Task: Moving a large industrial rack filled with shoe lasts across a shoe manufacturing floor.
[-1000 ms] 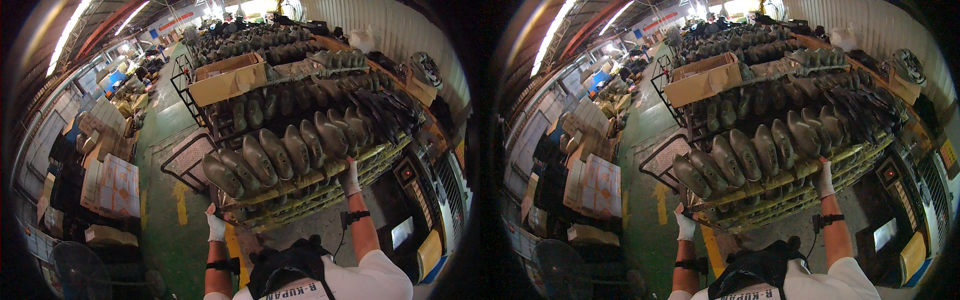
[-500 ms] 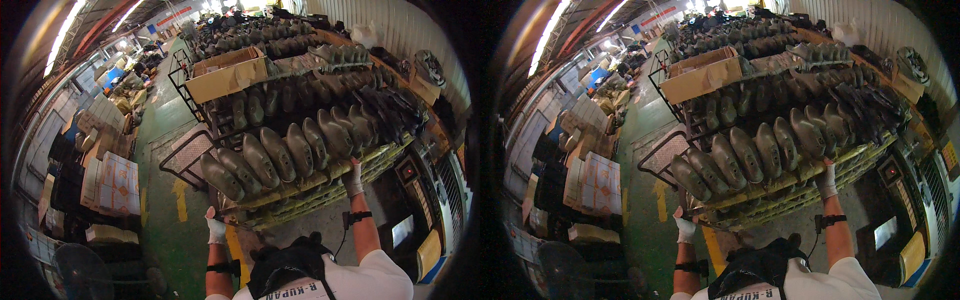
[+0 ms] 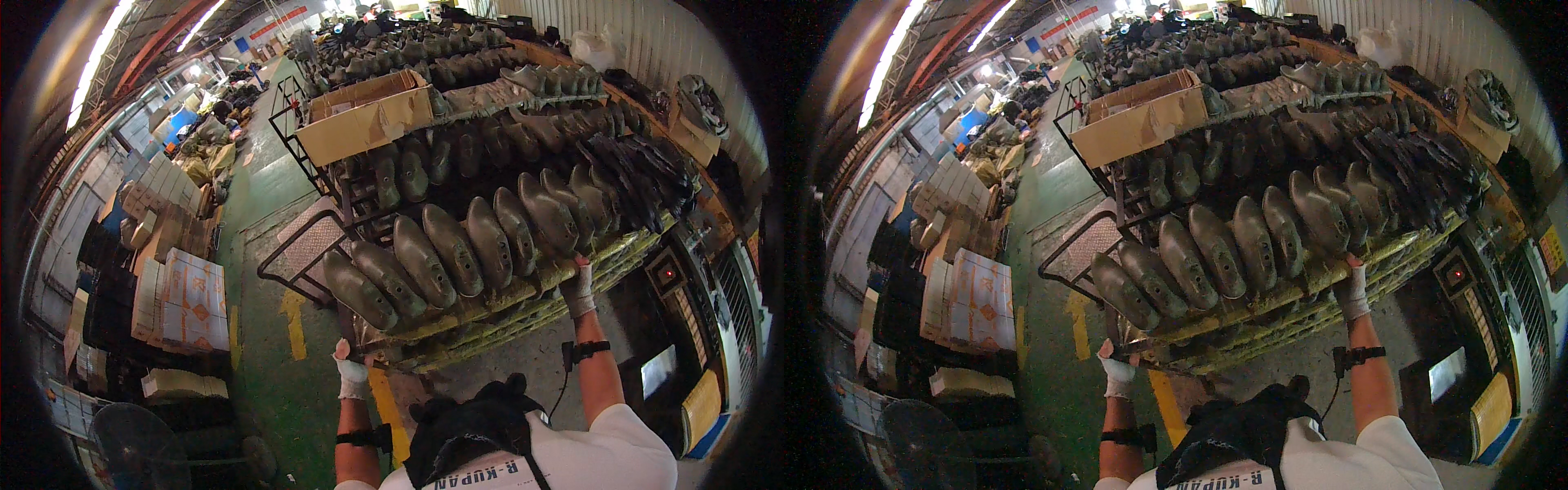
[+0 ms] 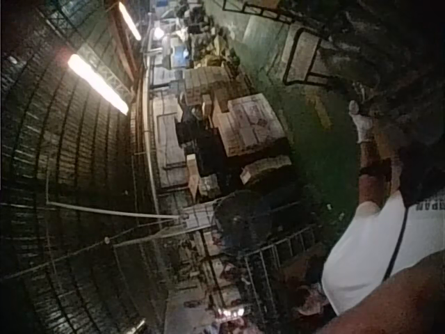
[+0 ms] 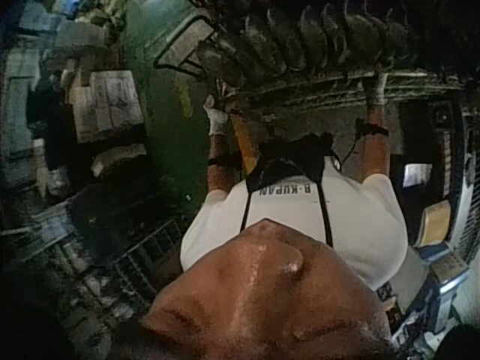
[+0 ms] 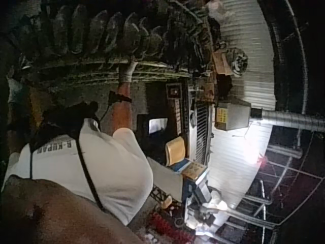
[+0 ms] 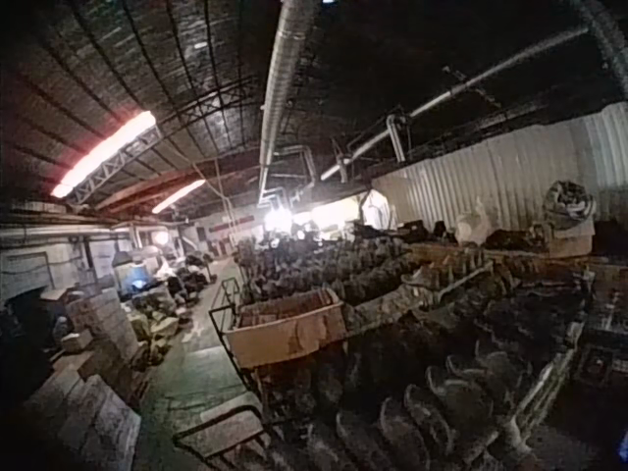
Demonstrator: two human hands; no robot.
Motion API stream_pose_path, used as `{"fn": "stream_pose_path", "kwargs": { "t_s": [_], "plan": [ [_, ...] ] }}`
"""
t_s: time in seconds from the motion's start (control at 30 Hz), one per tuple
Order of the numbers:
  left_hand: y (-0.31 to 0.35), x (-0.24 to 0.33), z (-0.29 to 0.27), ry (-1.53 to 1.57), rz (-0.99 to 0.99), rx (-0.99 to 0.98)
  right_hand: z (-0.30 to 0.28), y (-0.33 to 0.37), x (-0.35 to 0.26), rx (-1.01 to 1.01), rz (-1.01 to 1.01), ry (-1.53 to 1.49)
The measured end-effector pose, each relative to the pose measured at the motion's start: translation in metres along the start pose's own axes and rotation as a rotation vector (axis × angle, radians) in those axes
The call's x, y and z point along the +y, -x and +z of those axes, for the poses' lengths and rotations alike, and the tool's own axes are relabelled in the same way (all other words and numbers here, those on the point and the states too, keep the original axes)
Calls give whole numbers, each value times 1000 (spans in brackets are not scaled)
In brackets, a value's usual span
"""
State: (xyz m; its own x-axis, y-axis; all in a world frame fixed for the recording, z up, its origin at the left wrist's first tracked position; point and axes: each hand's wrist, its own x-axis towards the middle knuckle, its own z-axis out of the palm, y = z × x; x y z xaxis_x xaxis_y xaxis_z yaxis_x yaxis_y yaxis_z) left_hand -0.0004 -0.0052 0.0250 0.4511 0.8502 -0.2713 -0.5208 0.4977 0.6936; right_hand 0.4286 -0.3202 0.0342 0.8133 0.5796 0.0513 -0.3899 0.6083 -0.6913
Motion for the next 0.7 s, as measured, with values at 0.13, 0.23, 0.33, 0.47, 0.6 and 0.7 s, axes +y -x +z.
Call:
{"fn": "stream_pose_path", "kwargs": {
  "t_s": [0.13, 0.23, 0.33, 0.47, 0.6, 0.7],
  "plan": [
    [-2, -2, -4, 13, -22, 96, -2, 2, 0, 55, -19, 39],
    [6, 1, 16, 44, -53, 75, -10, -3, 2, 58, -9, 0],
    [9, 4, 8, 7, -23, -1, 4, 0, -1, 12, 9, 2],
    [7, 1, 8, -56, 1, -2, 5, 2, -1, 3, -7, -6],
    [4, 1, 4, -20, 20, -112, 13, 4, 0, 79, 30, -37],
    [7, 2, 7, -29, 22, -79, 10, 4, 0, 89, 59, -38]
  ]
}}
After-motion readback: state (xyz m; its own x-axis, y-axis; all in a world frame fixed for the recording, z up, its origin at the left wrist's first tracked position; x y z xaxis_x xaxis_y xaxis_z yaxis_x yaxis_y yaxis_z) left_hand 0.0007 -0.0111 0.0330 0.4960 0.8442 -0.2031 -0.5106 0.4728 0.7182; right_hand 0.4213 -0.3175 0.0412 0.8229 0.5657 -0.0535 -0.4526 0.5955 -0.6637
